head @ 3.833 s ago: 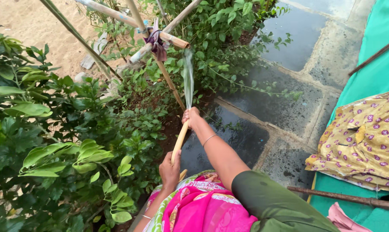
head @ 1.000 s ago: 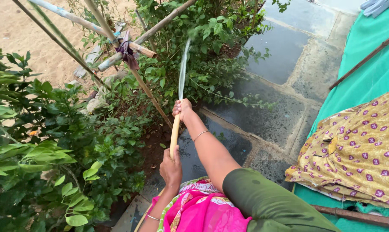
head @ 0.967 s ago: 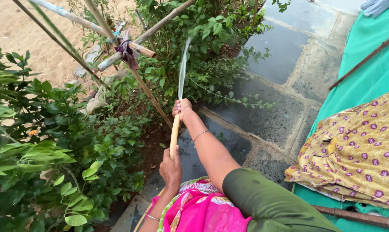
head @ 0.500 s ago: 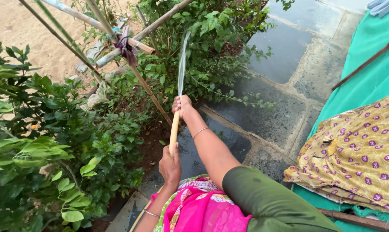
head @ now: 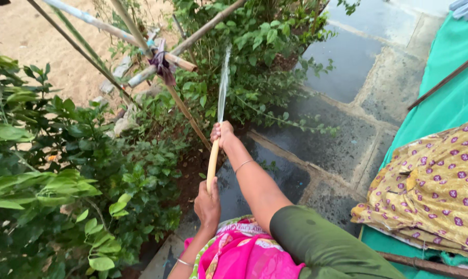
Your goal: The person waters plants using a hose, moving the stream across different parts of the greenery and the soil.
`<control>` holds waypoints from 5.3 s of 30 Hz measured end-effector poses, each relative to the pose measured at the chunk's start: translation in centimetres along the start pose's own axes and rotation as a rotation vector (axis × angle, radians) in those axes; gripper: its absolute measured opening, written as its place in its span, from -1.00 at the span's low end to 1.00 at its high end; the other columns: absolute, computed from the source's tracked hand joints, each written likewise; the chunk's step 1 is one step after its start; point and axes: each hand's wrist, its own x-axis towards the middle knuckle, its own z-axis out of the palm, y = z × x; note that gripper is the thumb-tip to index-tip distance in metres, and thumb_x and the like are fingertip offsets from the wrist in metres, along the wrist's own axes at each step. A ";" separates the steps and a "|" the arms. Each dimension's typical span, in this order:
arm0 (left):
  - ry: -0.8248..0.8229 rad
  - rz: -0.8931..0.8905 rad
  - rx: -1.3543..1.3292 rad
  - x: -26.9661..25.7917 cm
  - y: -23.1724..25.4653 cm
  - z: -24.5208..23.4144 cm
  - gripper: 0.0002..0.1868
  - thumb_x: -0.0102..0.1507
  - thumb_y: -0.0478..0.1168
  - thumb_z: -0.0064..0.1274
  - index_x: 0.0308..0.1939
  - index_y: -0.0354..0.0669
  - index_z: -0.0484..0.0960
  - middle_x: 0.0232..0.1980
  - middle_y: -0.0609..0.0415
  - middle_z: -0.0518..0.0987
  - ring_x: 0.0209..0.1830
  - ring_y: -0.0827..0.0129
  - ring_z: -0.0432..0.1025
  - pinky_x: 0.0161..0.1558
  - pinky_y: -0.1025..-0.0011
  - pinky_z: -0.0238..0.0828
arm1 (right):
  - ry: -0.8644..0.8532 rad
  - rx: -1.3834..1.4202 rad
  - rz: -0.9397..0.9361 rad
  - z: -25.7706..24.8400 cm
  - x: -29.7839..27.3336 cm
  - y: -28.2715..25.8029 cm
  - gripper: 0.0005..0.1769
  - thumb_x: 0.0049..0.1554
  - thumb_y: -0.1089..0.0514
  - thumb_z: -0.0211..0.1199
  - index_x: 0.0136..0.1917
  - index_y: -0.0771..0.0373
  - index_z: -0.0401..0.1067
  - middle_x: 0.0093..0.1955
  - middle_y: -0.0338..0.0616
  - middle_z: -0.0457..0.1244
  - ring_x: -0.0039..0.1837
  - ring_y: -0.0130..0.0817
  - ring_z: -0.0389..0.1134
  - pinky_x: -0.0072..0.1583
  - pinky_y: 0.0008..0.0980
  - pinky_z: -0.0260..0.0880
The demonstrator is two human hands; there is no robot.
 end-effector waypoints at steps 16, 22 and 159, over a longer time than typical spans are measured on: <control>-0.039 -0.022 -0.022 0.3 -0.8 0.4 -0.48 0.36 0.30 -0.22 -0.03 0.01 0.59 -0.41 -0.17 0.63 -0.34 -0.20 0.54 -0.27 -0.07 0.38 | 0.011 -0.057 0.008 -0.3 0.3 0.8 -0.66 0.18 0.11 -0.24 -0.42 0.03 0.12 -0.59 -0.43 -0.08 -0.59 -0.54 -0.12 -0.48 -0.46 -0.08; -0.014 -0.010 -0.035 0.0 -0.5 -0.1 -0.50 0.36 0.27 -0.20 -0.02 0.00 0.58 -0.43 -0.16 0.63 -0.37 -0.17 0.55 -0.29 -0.04 0.39 | 0.003 -0.017 0.037 -0.7 1.0 1.2 -0.67 0.19 0.12 -0.25 -0.40 0.02 0.14 -0.57 -0.46 -0.08 -0.57 -0.57 -0.11 -0.47 -0.48 -0.06; -0.063 -0.151 0.068 1.7 1.5 5.8 -0.42 0.34 0.33 -0.26 0.08 0.03 0.58 -0.50 -0.02 0.62 -0.47 0.00 0.58 -0.36 0.04 0.43 | 0.001 -0.026 0.091 -1.0 0.1 -3.2 -0.59 0.25 -0.02 -0.29 -0.41 0.02 0.11 -0.57 -0.45 -0.08 -0.56 -0.56 -0.13 -0.46 -0.49 -0.07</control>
